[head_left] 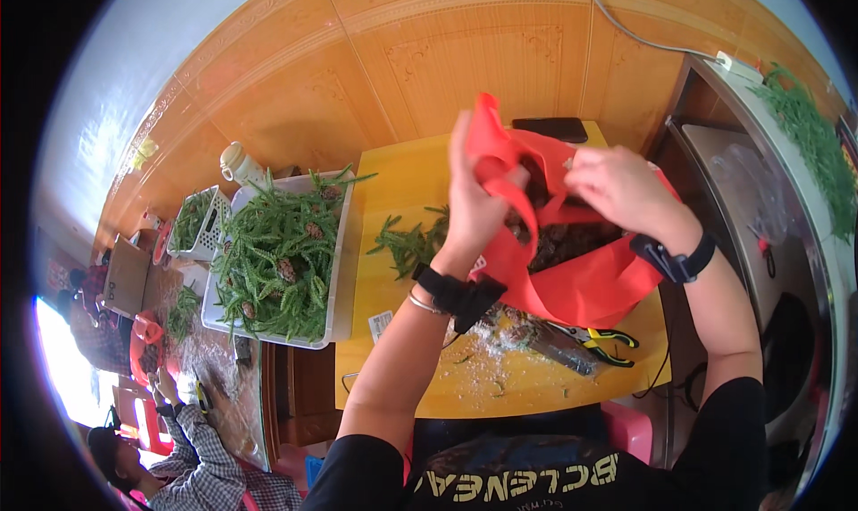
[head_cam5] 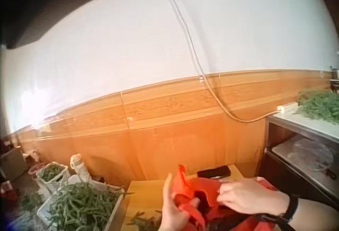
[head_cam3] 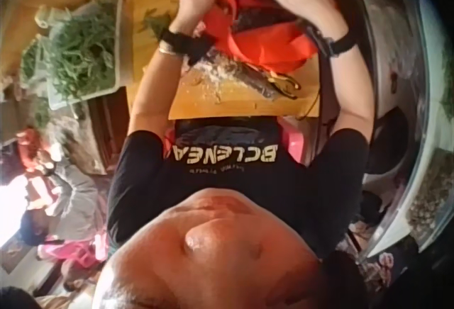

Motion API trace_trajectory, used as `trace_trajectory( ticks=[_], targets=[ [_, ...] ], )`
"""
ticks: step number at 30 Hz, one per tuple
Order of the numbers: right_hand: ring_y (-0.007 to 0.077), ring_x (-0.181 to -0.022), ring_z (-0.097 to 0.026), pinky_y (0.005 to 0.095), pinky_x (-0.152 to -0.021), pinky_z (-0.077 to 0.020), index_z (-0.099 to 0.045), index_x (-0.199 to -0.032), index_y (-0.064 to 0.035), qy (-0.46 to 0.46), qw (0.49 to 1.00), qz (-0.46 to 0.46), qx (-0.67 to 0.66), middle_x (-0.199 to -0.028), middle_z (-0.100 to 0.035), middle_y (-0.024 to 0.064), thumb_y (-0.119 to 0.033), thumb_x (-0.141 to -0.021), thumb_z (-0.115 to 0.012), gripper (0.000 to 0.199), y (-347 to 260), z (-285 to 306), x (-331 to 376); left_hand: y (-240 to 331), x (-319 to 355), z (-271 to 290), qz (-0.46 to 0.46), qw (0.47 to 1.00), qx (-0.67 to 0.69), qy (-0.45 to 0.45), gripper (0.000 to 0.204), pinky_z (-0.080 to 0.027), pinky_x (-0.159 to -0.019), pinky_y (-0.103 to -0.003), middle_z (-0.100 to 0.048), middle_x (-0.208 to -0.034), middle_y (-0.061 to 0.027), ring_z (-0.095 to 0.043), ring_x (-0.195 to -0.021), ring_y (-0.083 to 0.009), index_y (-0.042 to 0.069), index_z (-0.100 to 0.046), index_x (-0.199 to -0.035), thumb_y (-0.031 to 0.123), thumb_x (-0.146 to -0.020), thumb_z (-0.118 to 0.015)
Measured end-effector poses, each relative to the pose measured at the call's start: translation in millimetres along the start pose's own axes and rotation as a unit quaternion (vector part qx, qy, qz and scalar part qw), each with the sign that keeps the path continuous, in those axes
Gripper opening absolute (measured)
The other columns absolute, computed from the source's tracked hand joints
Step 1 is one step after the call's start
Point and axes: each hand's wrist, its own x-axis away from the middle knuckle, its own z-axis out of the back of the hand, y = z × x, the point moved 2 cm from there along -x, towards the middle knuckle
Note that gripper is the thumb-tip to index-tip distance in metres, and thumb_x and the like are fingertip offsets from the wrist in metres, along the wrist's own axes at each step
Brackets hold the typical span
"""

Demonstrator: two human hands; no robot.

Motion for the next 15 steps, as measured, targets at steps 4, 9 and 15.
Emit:
trace_trajectory(
  ticks=[4, 9, 15],
  targets=[
    [0.0305, -0.075, -0.054, 0.0393, -0.065, -0.0440, -0.063, -0.078, -0.0047, -0.046, 0.996, 0.016, 0.075, -0.077, -0.052, 0.0118, -0.008, -0.072, -0.057, 0.009, 4.2, -27.4, 21.9, 11.2, 9.4, -27.9, -0.027, 0.867, -0.361, -0.342, 0.060, -0.049, -0.062, -0.040, -0.060, -0.072, -0.0191, -0.059, -0.070, -0.0349, 0.008, -0.051, -0.115, 0.009, -0.057, -0.067],
    [0.0222, -0.080, -0.060, 0.0300, -0.072, -0.0469, -0.063, -0.091, -0.0016, -0.188, 0.968, 0.033, -0.162, -0.087, -0.062, 0.0110, -0.010, -0.078, -0.060, 0.016, 16.2, 10.4, -0.8, -18.4, 15.5, -17.1, -0.060, 0.833, -0.472, -0.282, 0.032, -0.047, -0.057, -0.042, -0.059, -0.069, -0.0156, -0.059, -0.067, -0.0342, 0.008, -0.055, -0.095, 0.006, -0.063, -0.061],
    [0.0091, -0.075, -0.058, 0.0226, -0.067, -0.0461, -0.060, -0.098, -0.0041, -0.084, 0.926, -0.264, -0.257, -0.082, -0.061, 0.0022, -0.021, -0.083, -0.059, 0.022, 185.0, 46.5, -6.6, -27.3, 25.6, -16.1, -0.064, 0.893, -0.379, -0.234, 0.015, -0.043, -0.055, -0.042, -0.056, -0.066, -0.0179, -0.056, -0.065, -0.0372, 0.004, -0.050, -0.080, 0.013, -0.076, -0.061]
  ],
)
